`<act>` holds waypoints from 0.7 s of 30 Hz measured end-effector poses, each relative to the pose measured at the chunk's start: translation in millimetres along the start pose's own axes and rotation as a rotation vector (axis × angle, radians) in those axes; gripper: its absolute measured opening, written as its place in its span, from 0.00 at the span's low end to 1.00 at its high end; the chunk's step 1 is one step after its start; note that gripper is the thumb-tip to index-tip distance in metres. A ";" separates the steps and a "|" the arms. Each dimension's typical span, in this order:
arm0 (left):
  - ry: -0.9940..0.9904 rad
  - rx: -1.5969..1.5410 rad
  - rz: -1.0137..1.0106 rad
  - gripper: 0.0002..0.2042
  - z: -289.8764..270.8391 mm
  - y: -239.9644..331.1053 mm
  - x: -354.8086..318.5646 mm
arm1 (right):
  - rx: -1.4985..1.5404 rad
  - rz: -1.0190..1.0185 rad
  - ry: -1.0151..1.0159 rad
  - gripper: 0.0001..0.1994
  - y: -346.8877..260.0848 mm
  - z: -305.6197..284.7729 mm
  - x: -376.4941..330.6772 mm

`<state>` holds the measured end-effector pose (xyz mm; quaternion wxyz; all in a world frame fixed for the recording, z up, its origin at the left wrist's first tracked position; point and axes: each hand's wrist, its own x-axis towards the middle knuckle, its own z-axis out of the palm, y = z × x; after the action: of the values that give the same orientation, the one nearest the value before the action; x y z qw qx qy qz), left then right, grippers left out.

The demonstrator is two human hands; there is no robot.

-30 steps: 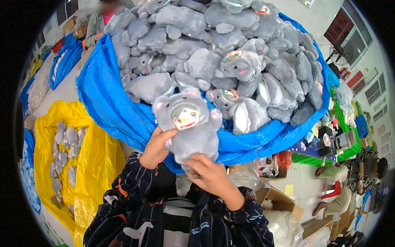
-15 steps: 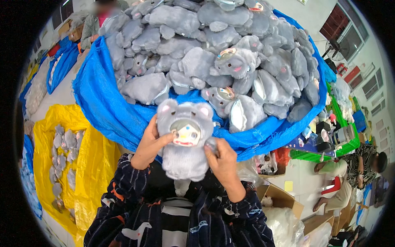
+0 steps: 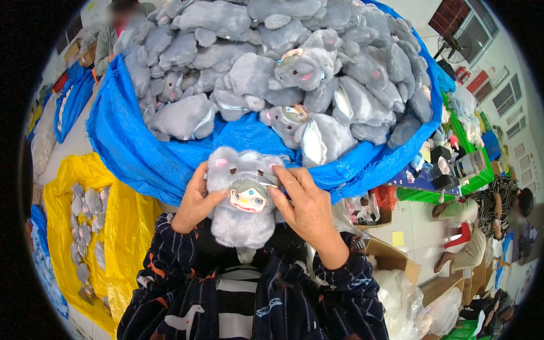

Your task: The person picks up grey stuffed animals from a large blue sack, uses scissors to trim loose threads or tags, and returns them to the sack. The process is repeated for multiple items.

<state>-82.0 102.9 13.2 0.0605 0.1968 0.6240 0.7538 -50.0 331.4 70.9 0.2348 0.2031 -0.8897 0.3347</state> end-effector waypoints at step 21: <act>-0.106 0.373 0.086 0.27 14.9 0.1 -3.4 | 0.134 -0.089 -0.094 0.17 5.5 9.0 3.3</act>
<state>-73.4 115.4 14.7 0.0237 0.2706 0.7398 0.6155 -58.1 328.3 64.0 0.1934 0.2730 -0.8654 0.3730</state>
